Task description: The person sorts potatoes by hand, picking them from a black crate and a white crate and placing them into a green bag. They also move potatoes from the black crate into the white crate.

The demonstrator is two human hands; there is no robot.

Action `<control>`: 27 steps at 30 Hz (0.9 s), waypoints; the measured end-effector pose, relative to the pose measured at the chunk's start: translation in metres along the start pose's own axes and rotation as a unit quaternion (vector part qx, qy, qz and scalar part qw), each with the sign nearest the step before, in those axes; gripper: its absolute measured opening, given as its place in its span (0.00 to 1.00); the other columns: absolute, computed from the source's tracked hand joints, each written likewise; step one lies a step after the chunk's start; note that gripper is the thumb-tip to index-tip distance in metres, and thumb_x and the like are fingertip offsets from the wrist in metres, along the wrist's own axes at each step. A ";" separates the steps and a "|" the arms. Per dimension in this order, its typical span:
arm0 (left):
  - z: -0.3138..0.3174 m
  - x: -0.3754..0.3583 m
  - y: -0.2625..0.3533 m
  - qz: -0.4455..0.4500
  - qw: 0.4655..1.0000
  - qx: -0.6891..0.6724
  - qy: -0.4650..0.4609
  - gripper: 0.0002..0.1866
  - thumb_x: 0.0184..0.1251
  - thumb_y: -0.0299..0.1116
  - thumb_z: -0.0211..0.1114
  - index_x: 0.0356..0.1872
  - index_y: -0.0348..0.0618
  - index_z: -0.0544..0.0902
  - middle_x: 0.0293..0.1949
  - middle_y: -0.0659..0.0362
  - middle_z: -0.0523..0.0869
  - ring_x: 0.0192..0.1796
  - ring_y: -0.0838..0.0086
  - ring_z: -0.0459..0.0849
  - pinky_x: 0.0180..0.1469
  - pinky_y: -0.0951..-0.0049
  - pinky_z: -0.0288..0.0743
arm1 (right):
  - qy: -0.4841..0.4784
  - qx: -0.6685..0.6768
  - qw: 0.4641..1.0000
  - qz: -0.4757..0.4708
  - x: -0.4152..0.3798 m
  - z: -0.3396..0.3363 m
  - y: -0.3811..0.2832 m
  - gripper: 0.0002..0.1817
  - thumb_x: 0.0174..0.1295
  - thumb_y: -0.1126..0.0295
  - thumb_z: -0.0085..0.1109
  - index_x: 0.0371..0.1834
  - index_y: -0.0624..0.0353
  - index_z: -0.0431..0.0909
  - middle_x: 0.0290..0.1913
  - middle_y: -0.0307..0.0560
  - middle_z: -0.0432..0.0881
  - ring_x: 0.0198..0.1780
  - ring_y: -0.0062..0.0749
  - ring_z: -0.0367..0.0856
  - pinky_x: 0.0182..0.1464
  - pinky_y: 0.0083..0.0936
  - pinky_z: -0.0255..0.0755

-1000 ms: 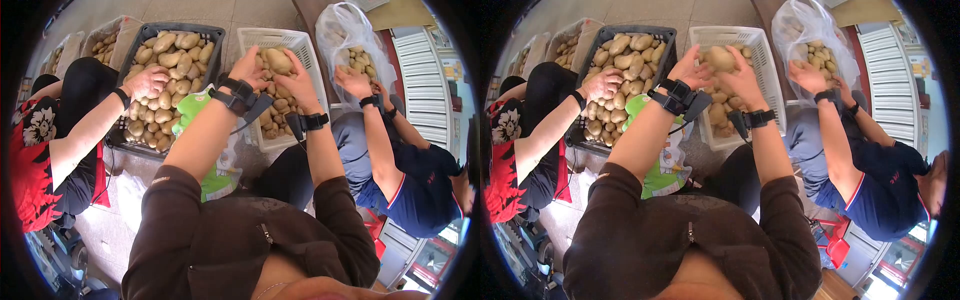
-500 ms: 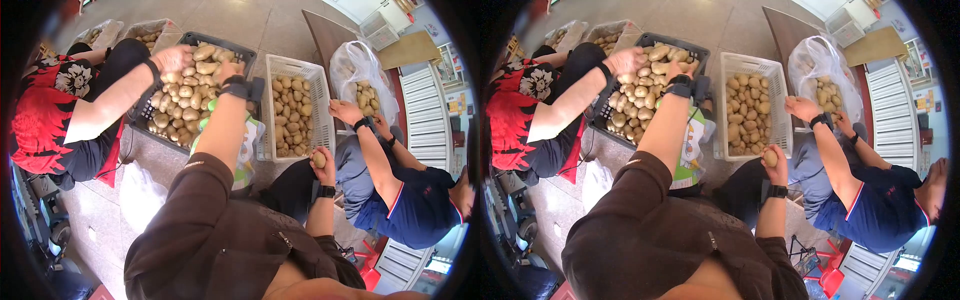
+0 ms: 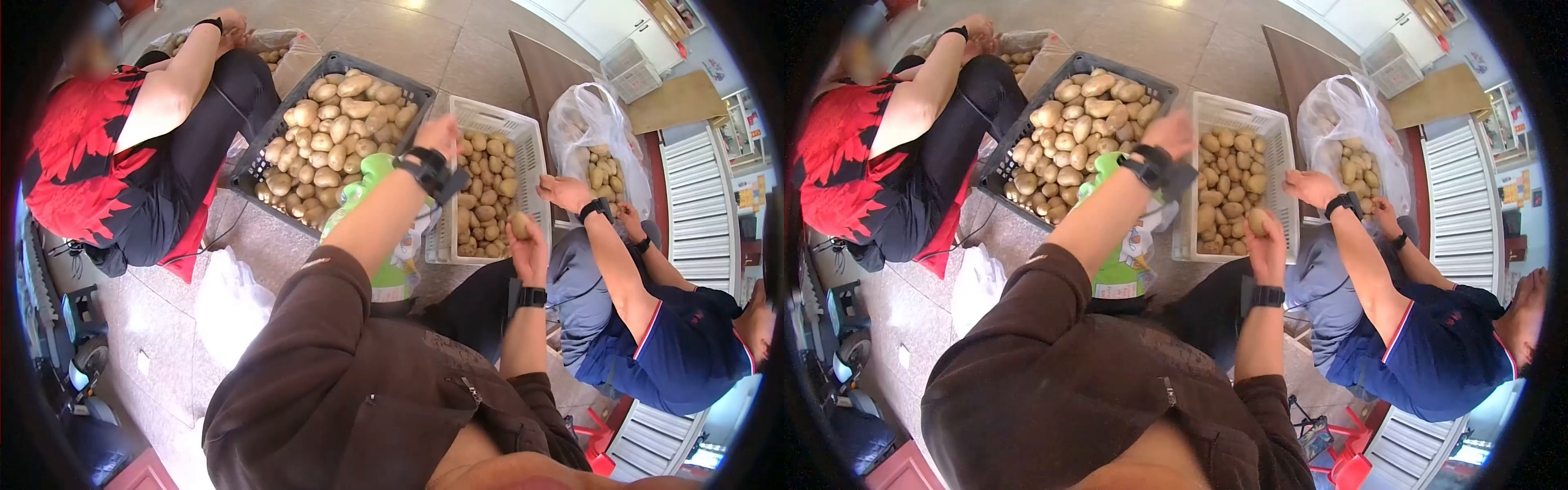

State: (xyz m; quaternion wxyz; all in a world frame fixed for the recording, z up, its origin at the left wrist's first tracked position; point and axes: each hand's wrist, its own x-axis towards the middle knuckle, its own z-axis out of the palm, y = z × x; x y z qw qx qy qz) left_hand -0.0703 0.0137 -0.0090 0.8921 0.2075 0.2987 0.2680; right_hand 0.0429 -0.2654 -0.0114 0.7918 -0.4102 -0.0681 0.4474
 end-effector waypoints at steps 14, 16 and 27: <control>-0.112 -0.008 0.063 0.149 0.982 -0.115 -0.033 0.16 0.61 0.31 0.58 0.48 0.37 0.68 0.46 0.50 0.72 0.46 0.61 0.71 0.45 0.63 0.73 | -0.032 -0.255 0.966 -0.038 -0.035 0.044 0.034 0.17 0.60 0.70 0.52 0.51 0.61 0.69 0.51 0.43 0.72 0.54 0.28 0.70 0.52 0.25 0.65; -0.135 -0.018 0.075 0.308 0.895 0.316 0.071 0.16 0.58 0.32 0.59 0.46 0.37 0.71 0.41 0.53 0.75 0.41 0.64 0.74 0.44 0.66 0.73 | -0.024 -0.256 0.966 -0.012 -0.045 0.030 0.046 0.16 0.60 0.69 0.52 0.50 0.61 0.69 0.49 0.42 0.73 0.51 0.26 0.71 0.49 0.24 0.67; 0.001 -0.022 0.050 0.002 0.993 -0.068 0.099 0.08 0.62 0.31 0.51 0.38 0.38 0.72 0.35 0.53 0.77 0.38 0.67 0.77 0.40 0.67 0.71 | 0.013 -0.308 0.951 0.006 -0.033 0.035 0.062 0.17 0.58 0.67 0.55 0.49 0.62 0.69 0.43 0.41 0.73 0.46 0.27 0.73 0.43 0.22 0.68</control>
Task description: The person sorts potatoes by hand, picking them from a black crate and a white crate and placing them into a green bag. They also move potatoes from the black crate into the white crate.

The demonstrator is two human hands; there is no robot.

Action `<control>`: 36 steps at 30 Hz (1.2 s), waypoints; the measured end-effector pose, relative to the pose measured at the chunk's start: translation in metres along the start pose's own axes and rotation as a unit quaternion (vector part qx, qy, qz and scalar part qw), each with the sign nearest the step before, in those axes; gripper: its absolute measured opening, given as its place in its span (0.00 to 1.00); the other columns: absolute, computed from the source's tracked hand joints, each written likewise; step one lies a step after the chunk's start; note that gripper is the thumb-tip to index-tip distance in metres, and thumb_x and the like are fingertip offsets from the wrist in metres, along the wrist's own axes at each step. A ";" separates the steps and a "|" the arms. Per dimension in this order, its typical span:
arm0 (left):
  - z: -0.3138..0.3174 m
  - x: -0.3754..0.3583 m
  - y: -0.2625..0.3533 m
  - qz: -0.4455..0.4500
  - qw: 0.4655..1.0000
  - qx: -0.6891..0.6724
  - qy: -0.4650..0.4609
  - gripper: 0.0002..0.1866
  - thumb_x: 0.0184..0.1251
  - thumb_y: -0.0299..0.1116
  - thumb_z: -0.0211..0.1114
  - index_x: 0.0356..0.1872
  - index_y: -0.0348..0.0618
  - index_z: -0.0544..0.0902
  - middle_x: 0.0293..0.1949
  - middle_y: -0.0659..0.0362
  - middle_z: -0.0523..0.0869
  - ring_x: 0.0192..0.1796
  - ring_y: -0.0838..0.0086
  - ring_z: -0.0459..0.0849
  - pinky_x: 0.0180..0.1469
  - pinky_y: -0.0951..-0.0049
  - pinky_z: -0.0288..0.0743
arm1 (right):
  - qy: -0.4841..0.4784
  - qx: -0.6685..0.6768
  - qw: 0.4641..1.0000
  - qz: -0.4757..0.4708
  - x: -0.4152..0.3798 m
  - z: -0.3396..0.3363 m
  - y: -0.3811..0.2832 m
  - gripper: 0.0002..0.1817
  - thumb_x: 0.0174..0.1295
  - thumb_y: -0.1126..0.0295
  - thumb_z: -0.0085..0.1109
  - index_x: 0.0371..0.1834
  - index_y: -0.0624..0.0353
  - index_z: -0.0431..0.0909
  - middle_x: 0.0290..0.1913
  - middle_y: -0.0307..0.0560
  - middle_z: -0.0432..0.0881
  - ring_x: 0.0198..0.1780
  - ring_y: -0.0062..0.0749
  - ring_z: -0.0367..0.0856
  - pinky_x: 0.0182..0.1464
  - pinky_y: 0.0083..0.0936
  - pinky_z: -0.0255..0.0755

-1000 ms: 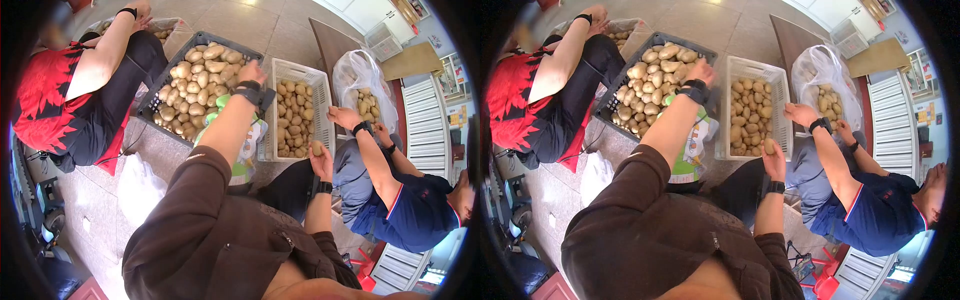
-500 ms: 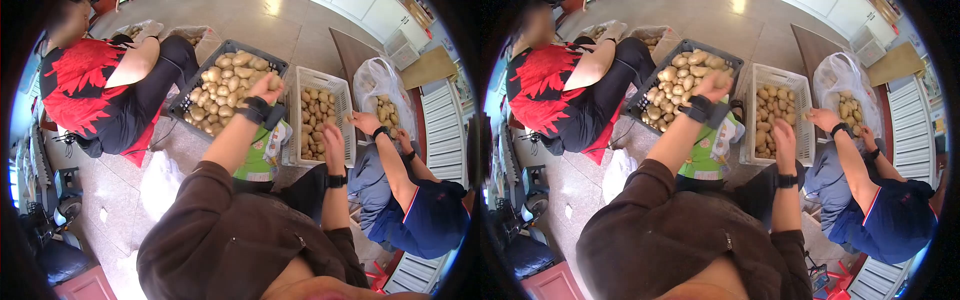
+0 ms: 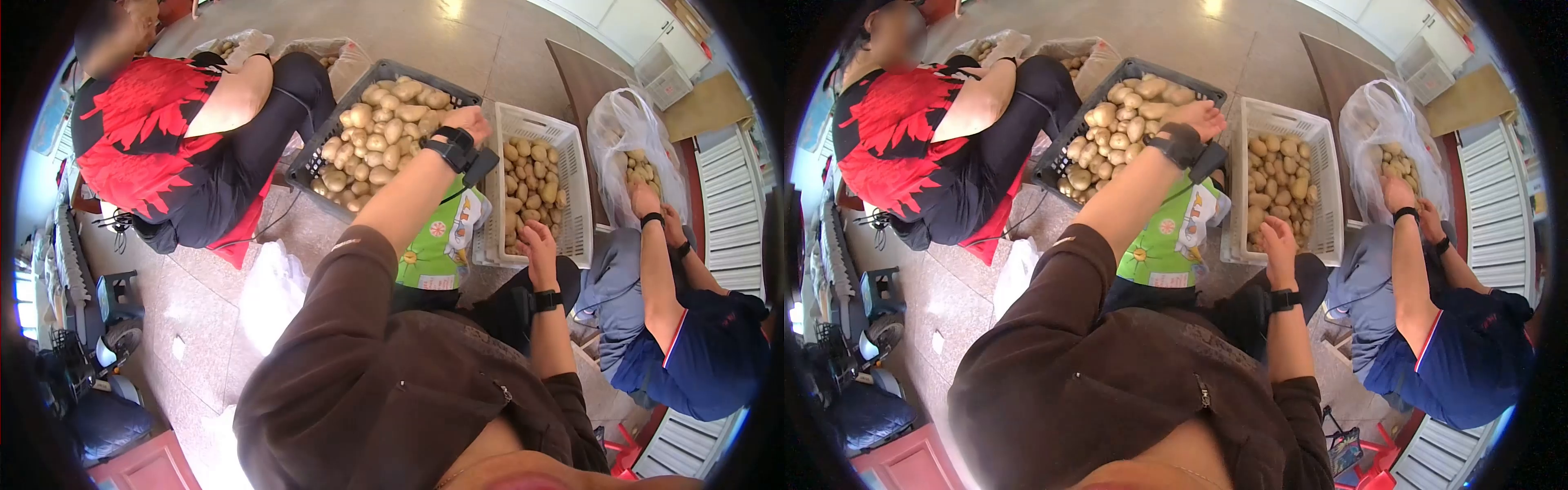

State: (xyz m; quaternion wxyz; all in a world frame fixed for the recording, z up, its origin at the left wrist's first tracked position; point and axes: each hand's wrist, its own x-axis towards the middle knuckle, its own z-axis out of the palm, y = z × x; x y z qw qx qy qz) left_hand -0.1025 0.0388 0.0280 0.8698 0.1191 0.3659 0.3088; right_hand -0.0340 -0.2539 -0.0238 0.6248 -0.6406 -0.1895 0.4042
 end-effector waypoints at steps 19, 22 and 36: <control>0.002 0.009 -0.050 -0.045 0.988 0.141 -0.053 0.05 0.61 0.27 0.53 0.37 0.40 0.71 0.20 0.64 0.72 0.27 0.74 0.73 0.38 0.68 0.70 | 0.144 0.073 0.978 0.129 0.094 -0.062 0.029 0.20 0.56 0.73 0.52 0.51 0.67 0.65 0.37 0.49 0.73 0.34 0.32 0.75 0.29 0.23 0.71; 0.002 0.012 -0.055 -0.052 0.988 0.141 -0.027 0.07 0.57 0.23 0.56 0.37 0.38 0.71 0.31 0.58 0.75 0.36 0.70 0.76 0.42 0.65 0.71 | 0.159 0.029 0.974 0.159 0.116 -0.077 0.026 0.18 0.56 0.73 0.53 0.50 0.64 0.66 0.43 0.48 0.72 0.39 0.34 0.76 0.33 0.25 0.73; 0.007 0.006 -0.055 -0.109 0.983 0.141 -0.043 0.08 0.57 0.27 0.60 0.36 0.38 0.72 0.37 0.56 0.75 0.44 0.68 0.75 0.47 0.67 0.70 | 0.238 -0.427 0.869 0.080 0.224 -0.142 0.053 0.31 0.45 0.68 0.58 0.55 0.64 0.66 0.54 0.59 0.71 0.55 0.46 0.71 0.54 0.34 0.65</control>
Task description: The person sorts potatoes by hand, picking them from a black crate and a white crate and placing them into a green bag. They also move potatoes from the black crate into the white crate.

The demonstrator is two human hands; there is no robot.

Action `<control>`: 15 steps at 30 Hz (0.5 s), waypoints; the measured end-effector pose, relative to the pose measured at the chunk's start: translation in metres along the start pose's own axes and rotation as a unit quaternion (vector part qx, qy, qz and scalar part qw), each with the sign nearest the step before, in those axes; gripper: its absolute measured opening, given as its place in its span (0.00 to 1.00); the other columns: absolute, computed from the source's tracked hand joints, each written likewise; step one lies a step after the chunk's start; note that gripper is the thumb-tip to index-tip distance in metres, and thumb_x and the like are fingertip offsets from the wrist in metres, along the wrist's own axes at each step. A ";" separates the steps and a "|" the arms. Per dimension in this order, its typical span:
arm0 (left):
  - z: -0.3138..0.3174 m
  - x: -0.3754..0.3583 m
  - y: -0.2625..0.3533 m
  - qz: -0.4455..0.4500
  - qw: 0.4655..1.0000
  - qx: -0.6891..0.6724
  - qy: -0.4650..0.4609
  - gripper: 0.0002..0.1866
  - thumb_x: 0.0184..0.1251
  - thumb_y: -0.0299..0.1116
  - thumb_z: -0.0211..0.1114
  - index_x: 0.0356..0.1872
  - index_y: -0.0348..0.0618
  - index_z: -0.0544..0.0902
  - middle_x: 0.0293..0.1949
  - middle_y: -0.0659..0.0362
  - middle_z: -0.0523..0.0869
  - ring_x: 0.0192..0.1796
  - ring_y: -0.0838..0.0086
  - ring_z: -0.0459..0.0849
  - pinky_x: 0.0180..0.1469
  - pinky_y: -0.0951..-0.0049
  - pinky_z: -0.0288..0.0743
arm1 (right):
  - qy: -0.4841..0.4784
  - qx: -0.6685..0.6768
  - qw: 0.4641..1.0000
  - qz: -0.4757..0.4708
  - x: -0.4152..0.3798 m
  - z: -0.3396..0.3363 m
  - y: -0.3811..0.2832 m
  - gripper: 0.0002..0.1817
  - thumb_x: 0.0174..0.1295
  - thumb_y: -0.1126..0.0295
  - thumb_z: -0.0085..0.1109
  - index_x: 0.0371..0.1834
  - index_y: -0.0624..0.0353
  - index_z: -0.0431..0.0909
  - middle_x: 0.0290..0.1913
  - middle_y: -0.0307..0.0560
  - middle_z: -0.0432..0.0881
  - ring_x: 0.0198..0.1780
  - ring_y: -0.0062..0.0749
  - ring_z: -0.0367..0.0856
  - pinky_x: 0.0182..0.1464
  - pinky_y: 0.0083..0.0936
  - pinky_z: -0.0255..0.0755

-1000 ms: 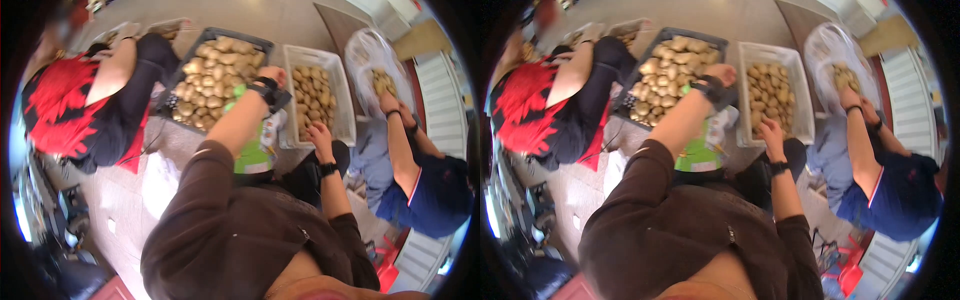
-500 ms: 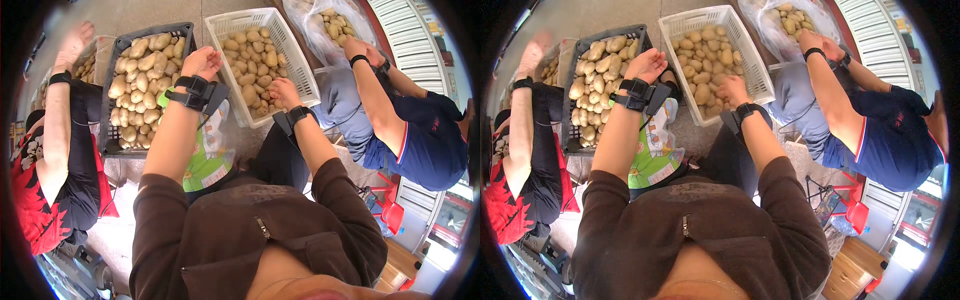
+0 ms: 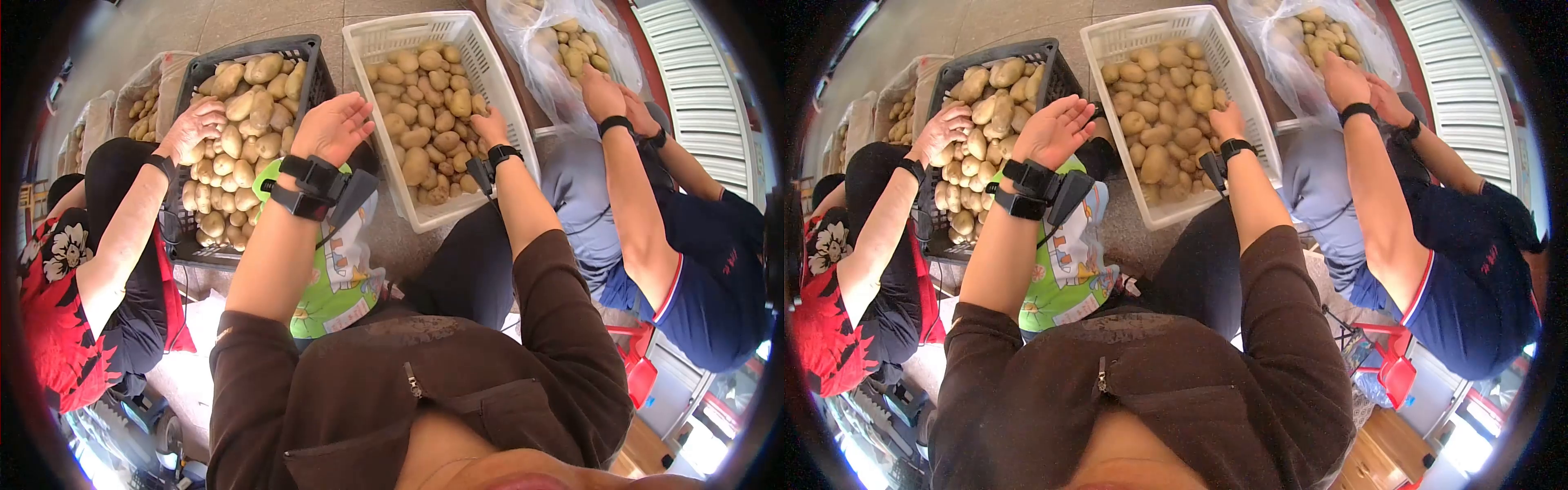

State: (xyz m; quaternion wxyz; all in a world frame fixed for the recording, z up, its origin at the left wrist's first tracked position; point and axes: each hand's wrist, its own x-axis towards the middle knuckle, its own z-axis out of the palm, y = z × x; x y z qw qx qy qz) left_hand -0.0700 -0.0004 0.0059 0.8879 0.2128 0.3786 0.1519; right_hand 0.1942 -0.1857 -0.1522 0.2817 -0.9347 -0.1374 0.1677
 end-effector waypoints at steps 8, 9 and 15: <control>-0.002 0.000 0.000 -0.026 0.999 -0.005 -0.023 0.09 0.58 0.30 0.61 0.37 0.40 0.74 0.38 0.59 0.76 0.45 0.71 0.75 0.47 0.69 0.70 | -0.025 -0.102 0.991 -0.084 0.048 0.032 0.008 0.35 0.47 0.61 0.58 0.60 0.62 0.61 0.60 0.58 0.65 0.58 0.51 0.67 0.59 0.36 0.62; -0.001 -0.001 0.000 -0.027 0.999 -0.008 -0.027 0.09 0.58 0.30 0.61 0.37 0.40 0.74 0.38 0.59 0.76 0.45 0.71 0.75 0.47 0.69 0.70 | -0.005 -0.113 0.989 -0.093 0.054 0.041 0.013 0.36 0.46 0.60 0.58 0.60 0.61 0.61 0.60 0.58 0.63 0.58 0.51 0.67 0.59 0.36 0.62; 0.001 0.000 0.002 -0.033 0.999 -0.012 -0.032 0.10 0.57 0.31 0.62 0.38 0.41 0.75 0.39 0.59 0.77 0.47 0.71 0.75 0.48 0.69 0.70 | -0.095 -0.124 0.988 0.012 0.053 0.039 -0.024 0.33 0.43 0.50 0.60 0.54 0.50 0.71 0.60 0.53 0.59 0.56 0.48 0.68 0.58 0.36 0.63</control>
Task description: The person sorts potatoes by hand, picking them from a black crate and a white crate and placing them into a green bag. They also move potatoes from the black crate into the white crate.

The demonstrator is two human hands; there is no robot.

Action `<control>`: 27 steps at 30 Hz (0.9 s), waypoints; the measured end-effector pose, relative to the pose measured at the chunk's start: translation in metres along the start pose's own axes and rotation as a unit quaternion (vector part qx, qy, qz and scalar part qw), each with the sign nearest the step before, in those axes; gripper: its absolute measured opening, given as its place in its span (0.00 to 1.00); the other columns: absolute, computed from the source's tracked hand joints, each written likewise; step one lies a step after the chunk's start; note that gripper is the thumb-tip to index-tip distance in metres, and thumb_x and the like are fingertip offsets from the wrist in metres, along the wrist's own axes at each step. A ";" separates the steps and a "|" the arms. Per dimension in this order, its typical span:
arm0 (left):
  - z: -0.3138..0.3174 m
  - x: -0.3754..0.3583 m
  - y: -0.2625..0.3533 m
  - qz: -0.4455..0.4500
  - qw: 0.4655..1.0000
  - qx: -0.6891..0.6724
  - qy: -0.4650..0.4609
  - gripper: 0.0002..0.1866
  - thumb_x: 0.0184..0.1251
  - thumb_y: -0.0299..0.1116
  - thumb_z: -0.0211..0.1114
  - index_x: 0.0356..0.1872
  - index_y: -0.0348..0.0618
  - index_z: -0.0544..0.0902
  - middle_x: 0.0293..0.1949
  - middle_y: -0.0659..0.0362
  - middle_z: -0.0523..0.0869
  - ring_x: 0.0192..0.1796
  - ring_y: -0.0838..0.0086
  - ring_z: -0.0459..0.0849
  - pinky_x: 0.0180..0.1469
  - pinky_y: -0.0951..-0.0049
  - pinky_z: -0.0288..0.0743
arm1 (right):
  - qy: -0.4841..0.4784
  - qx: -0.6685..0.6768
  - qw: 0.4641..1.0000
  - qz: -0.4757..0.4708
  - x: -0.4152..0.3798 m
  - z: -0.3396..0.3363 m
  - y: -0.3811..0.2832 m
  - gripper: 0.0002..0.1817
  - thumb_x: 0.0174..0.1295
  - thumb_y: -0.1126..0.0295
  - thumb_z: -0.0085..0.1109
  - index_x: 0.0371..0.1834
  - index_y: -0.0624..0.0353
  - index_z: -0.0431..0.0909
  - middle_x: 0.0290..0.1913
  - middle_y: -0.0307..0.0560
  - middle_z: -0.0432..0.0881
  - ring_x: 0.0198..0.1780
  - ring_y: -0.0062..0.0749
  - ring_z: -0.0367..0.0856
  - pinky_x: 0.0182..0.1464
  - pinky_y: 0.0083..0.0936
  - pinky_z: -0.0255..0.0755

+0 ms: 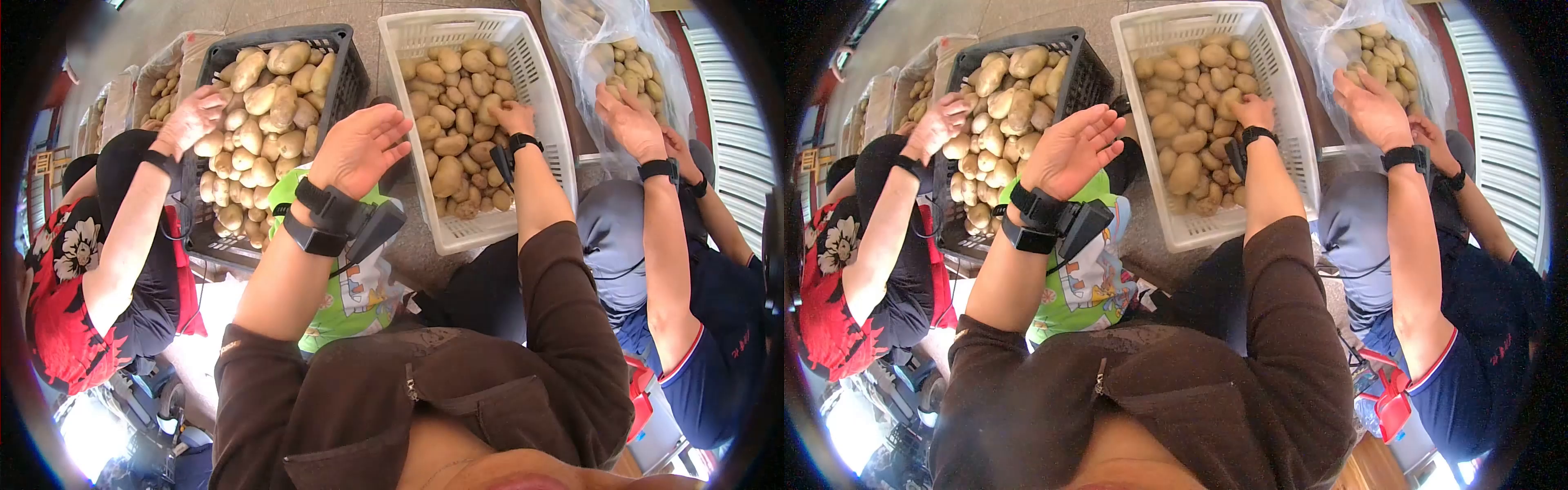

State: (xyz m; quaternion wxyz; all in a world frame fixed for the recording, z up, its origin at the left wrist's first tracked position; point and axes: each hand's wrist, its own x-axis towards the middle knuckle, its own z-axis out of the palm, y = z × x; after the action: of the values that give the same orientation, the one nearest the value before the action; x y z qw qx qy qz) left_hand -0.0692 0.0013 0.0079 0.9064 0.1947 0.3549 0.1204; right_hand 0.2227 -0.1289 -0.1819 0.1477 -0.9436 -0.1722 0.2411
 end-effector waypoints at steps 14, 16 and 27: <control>-0.005 0.003 -0.002 0.017 1.000 0.008 -0.024 0.07 0.58 0.31 0.61 0.34 0.41 0.75 0.37 0.59 0.79 0.45 0.71 0.77 0.46 0.69 0.71 | -0.203 0.219 0.953 -0.049 -0.042 0.060 -0.013 0.13 0.43 0.68 0.60 0.28 0.65 0.72 0.19 0.49 0.74 0.16 0.31 0.73 0.16 0.27 0.65; 0.003 -0.001 -0.005 0.036 0.999 -0.004 0.004 0.02 0.54 0.28 0.60 0.26 0.44 0.75 0.27 0.61 0.78 0.35 0.74 0.76 0.37 0.70 0.68 | -0.186 0.291 0.938 -0.033 -0.053 0.051 -0.028 0.09 0.46 0.68 0.57 0.22 0.64 0.72 0.18 0.45 0.73 0.13 0.26 0.69 0.13 0.26 0.59; -0.011 0.011 0.003 0.114 0.989 -0.093 0.014 0.14 0.60 0.37 0.60 0.42 0.46 0.69 0.36 0.56 0.72 0.37 0.66 0.73 0.33 0.66 0.72 | -0.055 0.406 0.851 -0.328 -0.224 -0.047 -0.110 0.28 0.57 0.66 0.56 0.59 0.65 0.60 0.50 0.53 0.71 0.51 0.29 0.70 0.51 0.25 0.66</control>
State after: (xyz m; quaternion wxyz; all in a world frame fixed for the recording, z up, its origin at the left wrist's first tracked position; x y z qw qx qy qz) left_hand -0.0691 0.0104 -0.0049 0.8960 0.1467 0.3302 0.2582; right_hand 0.0336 -0.1280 -0.0117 0.5785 -0.6736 -0.3659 0.2787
